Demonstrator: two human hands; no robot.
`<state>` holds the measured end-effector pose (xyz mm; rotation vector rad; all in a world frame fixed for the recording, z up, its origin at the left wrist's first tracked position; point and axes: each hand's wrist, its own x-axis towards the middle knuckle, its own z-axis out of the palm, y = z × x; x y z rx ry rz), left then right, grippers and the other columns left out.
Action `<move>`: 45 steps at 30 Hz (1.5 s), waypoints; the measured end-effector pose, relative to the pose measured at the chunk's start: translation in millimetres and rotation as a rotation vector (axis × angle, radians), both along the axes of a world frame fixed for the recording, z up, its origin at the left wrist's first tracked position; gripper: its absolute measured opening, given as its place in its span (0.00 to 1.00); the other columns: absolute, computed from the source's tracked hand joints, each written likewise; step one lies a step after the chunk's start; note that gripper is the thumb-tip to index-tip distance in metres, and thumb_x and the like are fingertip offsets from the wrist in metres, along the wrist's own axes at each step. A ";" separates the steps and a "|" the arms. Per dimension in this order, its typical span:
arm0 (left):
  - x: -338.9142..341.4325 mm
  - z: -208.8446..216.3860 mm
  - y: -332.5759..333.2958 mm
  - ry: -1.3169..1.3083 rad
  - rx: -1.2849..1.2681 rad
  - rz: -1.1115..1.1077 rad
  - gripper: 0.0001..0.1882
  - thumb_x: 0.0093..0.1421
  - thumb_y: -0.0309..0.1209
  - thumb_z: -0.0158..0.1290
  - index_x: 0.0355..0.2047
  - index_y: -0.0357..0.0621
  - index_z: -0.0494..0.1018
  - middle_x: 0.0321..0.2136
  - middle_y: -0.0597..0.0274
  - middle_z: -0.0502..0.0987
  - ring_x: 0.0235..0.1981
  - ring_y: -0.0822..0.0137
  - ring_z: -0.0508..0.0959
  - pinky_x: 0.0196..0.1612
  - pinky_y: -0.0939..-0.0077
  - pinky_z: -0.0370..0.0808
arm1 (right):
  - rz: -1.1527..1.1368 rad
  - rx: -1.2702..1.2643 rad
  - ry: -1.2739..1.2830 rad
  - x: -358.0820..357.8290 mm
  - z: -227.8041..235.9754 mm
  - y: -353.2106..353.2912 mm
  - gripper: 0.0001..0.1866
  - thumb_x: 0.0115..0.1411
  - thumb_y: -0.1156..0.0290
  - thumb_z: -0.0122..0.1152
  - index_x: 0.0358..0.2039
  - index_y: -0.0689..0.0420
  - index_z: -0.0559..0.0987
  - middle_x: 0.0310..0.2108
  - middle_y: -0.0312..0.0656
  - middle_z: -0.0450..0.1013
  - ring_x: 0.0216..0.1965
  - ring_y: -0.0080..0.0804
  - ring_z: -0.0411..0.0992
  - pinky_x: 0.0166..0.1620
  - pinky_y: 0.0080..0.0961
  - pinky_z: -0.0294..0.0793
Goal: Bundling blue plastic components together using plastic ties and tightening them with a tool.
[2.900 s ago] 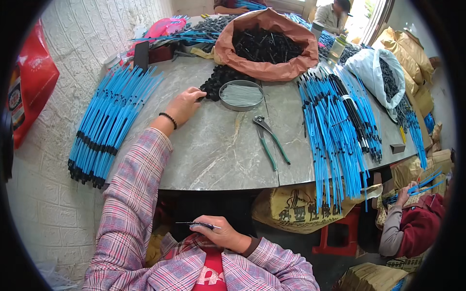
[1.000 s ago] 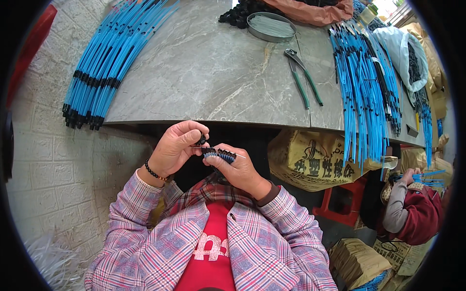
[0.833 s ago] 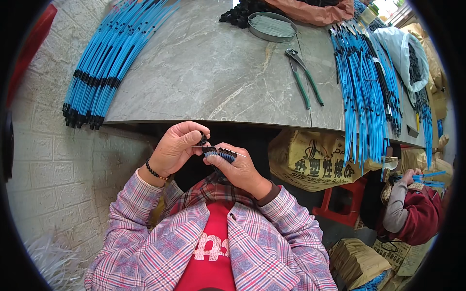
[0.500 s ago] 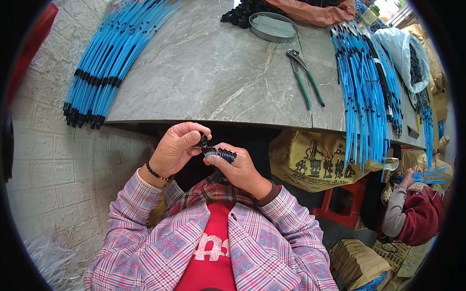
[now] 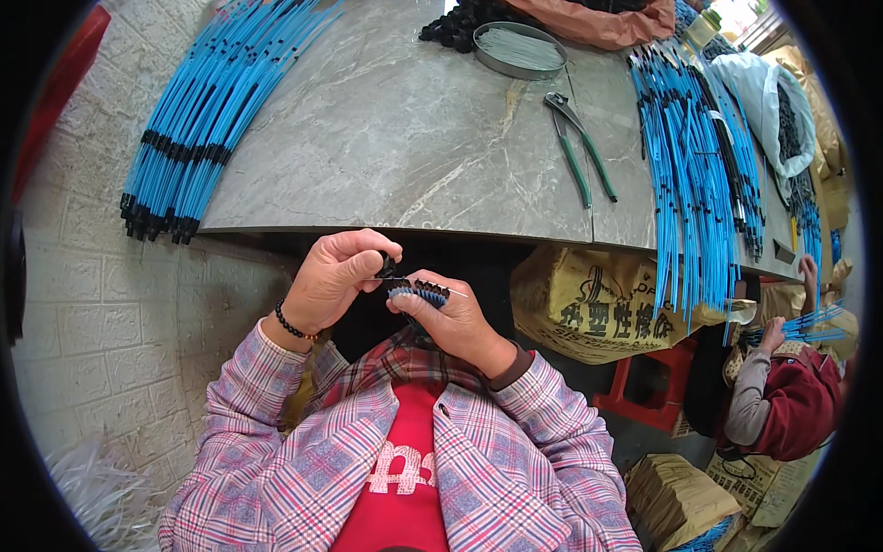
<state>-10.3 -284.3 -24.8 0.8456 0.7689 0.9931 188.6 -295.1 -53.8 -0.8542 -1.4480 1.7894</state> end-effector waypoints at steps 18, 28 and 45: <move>-9.5 13.4 -16.9 0.497 0.399 -0.022 0.22 0.52 0.17 0.60 0.49 0.35 0.72 0.40 0.61 0.73 0.39 0.75 0.75 0.40 0.85 0.73 | 0.045 0.019 0.030 -3.9 -5.7 1.5 0.08 0.61 0.70 0.60 0.35 0.62 0.78 0.28 0.34 0.76 0.32 0.17 0.72 0.36 0.16 0.71; -4.6 11.3 -25.9 0.623 0.536 0.079 0.23 0.52 0.16 0.59 0.50 0.35 0.71 0.44 0.59 0.74 0.42 0.72 0.76 0.43 0.81 0.74 | 0.118 -0.075 0.110 -5.9 -9.4 10.2 0.09 0.60 0.70 0.61 0.36 0.62 0.78 0.30 0.34 0.76 0.33 0.16 0.72 0.38 0.16 0.71; -17.6 1.6 -24.2 0.253 0.157 -0.008 0.23 0.51 0.14 0.59 0.49 0.35 0.71 0.44 0.56 0.77 0.44 0.69 0.77 0.60 0.71 0.65 | 0.090 -0.059 -0.011 -16.2 -17.5 12.1 0.09 0.55 0.70 0.66 0.33 0.59 0.76 0.26 0.30 0.72 0.28 0.14 0.67 0.32 0.15 0.67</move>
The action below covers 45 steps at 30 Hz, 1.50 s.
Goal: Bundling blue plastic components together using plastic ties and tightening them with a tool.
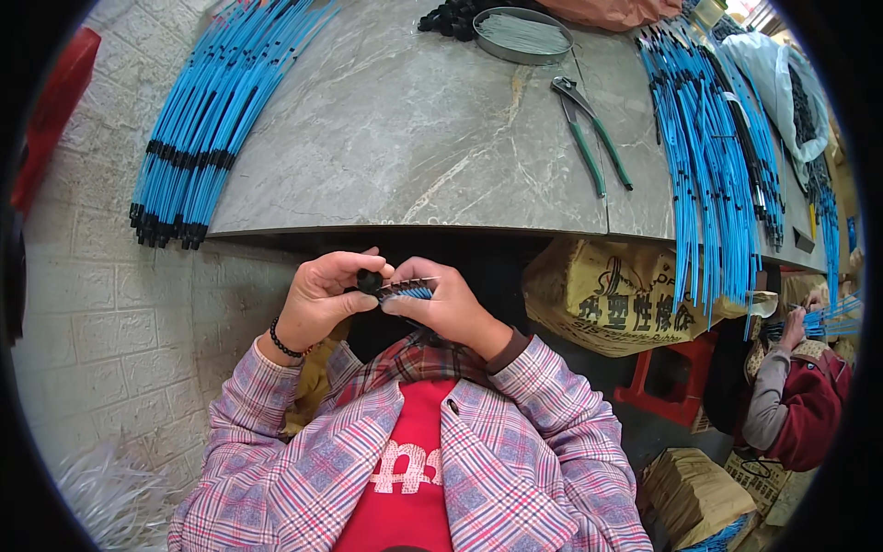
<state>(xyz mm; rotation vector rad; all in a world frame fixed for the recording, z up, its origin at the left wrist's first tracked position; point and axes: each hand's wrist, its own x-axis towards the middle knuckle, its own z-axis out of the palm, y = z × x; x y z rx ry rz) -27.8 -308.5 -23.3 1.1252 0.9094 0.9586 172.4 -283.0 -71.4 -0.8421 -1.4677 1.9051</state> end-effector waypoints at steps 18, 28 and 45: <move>-3.3 -6.0 6.6 -0.048 0.141 -0.081 0.23 0.50 0.13 0.57 0.48 0.35 0.71 0.45 0.56 0.77 0.47 0.68 0.77 0.68 0.62 0.48 | -0.108 -0.116 0.231 -7.7 -10.6 -2.6 0.07 0.56 0.72 0.65 0.30 0.56 0.74 0.24 0.26 0.68 0.27 0.11 0.64 0.31 0.13 0.64; -7.8 -22.4 4.8 -0.184 -0.064 0.018 0.23 0.44 0.16 0.63 0.42 0.41 0.74 0.47 0.53 0.76 0.53 0.60 0.73 0.63 0.61 0.61 | 0.006 -0.189 0.257 0.3 -5.2 5.0 0.07 0.56 0.73 0.65 0.29 0.56 0.73 0.24 0.27 0.69 0.27 0.12 0.64 0.30 0.13 0.64; -7.2 -15.6 16.5 -0.129 0.166 -0.209 0.15 0.46 0.19 0.64 0.36 0.41 0.76 0.39 0.58 0.78 0.50 0.58 0.75 0.65 0.54 0.54 | 0.222 -0.177 0.287 7.8 -13.2 15.8 0.08 0.51 0.77 0.67 0.32 0.57 0.79 0.32 0.30 0.75 0.35 0.16 0.70 0.42 0.18 0.70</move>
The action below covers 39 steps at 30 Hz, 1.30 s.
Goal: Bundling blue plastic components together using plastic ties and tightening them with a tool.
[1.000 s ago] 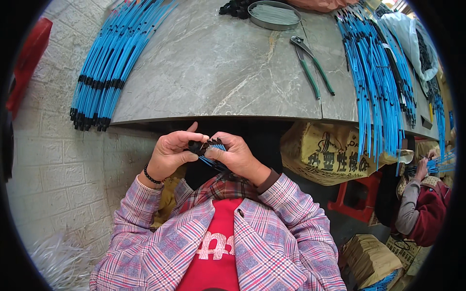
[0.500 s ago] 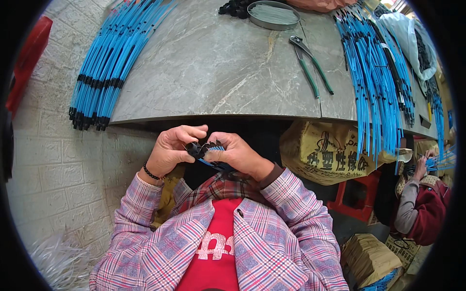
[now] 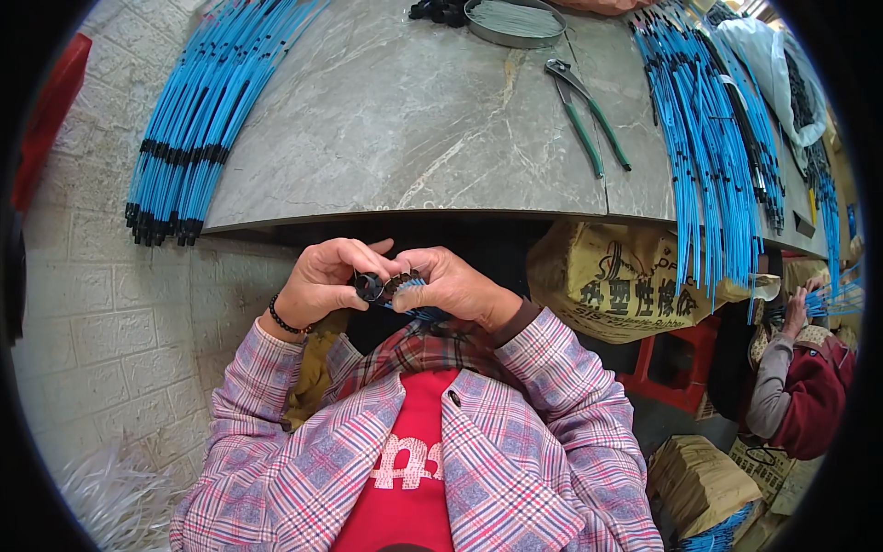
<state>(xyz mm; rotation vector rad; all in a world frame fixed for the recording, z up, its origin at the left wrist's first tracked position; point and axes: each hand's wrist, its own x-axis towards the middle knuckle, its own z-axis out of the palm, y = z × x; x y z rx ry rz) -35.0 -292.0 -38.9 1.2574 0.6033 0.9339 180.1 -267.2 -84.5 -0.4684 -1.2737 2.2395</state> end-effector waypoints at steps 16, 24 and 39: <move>19.9 -2.7 6.6 0.038 0.308 -0.240 0.21 0.46 0.23 0.65 0.42 0.38 0.74 0.36 0.61 0.78 0.42 0.67 0.78 0.62 0.59 0.60 | 0.319 -0.018 -0.005 10.1 14.1 1.9 0.09 0.46 0.77 0.69 0.29 0.58 0.78 0.29 0.31 0.74 0.32 0.17 0.71 0.39 0.17 0.70; 38.3 17.4 -7.4 0.056 -0.130 0.281 0.19 0.54 0.21 0.59 0.48 0.36 0.72 0.40 0.61 0.77 0.43 0.73 0.76 0.50 0.78 0.71 | -0.278 -0.125 -0.059 3.4 3.4 -3.2 0.11 0.49 0.72 0.70 0.30 0.59 0.76 0.28 0.30 0.72 0.31 0.18 0.70 0.34 0.18 0.70; 7.2 25.2 0.2 0.377 0.042 0.194 0.17 0.57 0.16 0.54 0.48 0.35 0.71 0.42 0.61 0.77 0.41 0.76 0.75 0.46 0.82 0.73 | -0.571 0.796 -0.392 -4.4 20.1 -21.0 0.06 0.58 0.74 0.60 0.32 0.62 0.73 0.25 0.46 0.66 0.24 0.36 0.66 0.28 0.25 0.66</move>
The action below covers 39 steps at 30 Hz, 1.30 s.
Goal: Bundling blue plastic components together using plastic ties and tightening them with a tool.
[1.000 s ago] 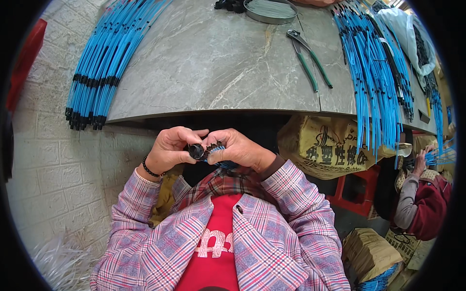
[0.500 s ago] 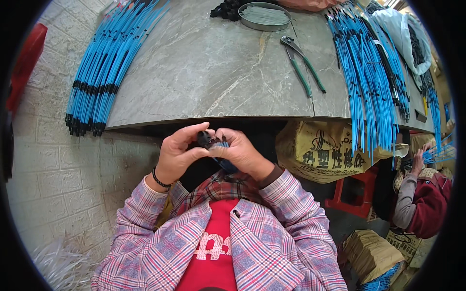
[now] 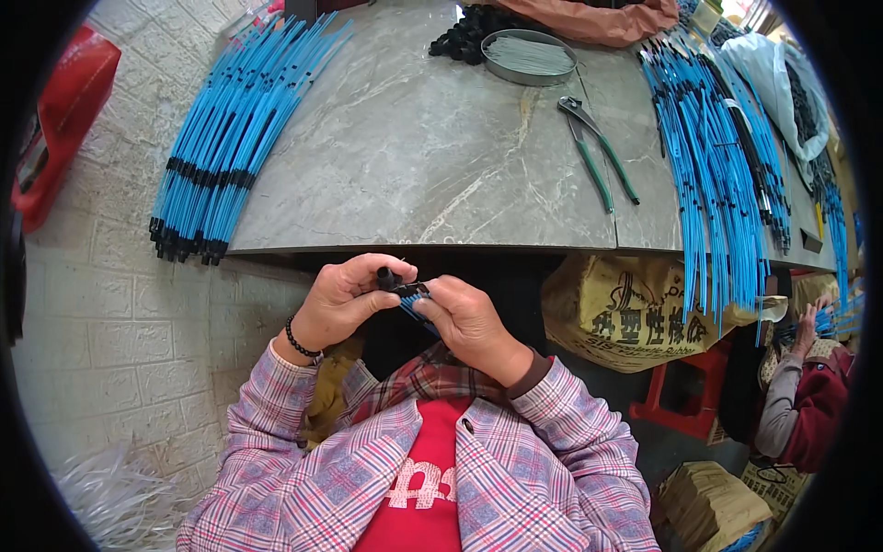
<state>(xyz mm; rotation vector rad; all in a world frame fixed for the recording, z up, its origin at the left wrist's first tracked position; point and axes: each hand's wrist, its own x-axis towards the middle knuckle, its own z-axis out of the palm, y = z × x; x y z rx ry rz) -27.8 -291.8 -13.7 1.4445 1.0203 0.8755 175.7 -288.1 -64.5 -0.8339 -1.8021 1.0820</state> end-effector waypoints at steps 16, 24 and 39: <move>31.6 -27.2 -21.7 -0.517 -0.166 0.373 0.19 0.54 0.18 0.59 0.46 0.35 0.69 0.47 0.52 0.75 0.49 0.65 0.75 0.54 0.72 0.72 | 0.017 -0.511 0.167 -7.6 -3.3 2.3 0.08 0.58 0.75 0.61 0.31 0.59 0.69 0.19 0.30 0.63 0.23 0.13 0.59 0.26 0.15 0.61; 23.4 -26.1 -20.4 -0.467 -0.117 0.174 0.19 0.58 0.24 0.56 0.49 0.36 0.67 0.49 0.52 0.74 0.51 0.64 0.74 0.57 0.70 0.69 | 0.092 -0.603 0.313 -7.1 -2.4 2.7 0.08 0.57 0.76 0.61 0.30 0.59 0.69 0.21 0.28 0.64 0.23 0.12 0.60 0.26 0.14 0.61; 30.4 -24.9 -21.0 -0.050 0.235 0.072 0.13 0.66 0.31 0.46 0.47 0.38 0.60 0.46 0.53 0.75 0.57 0.58 0.70 0.66 0.59 0.52 | 0.149 -0.694 0.247 -5.0 9.6 1.2 0.08 0.57 0.74 0.63 0.27 0.61 0.73 0.22 0.27 0.63 0.25 0.13 0.60 0.28 0.15 0.63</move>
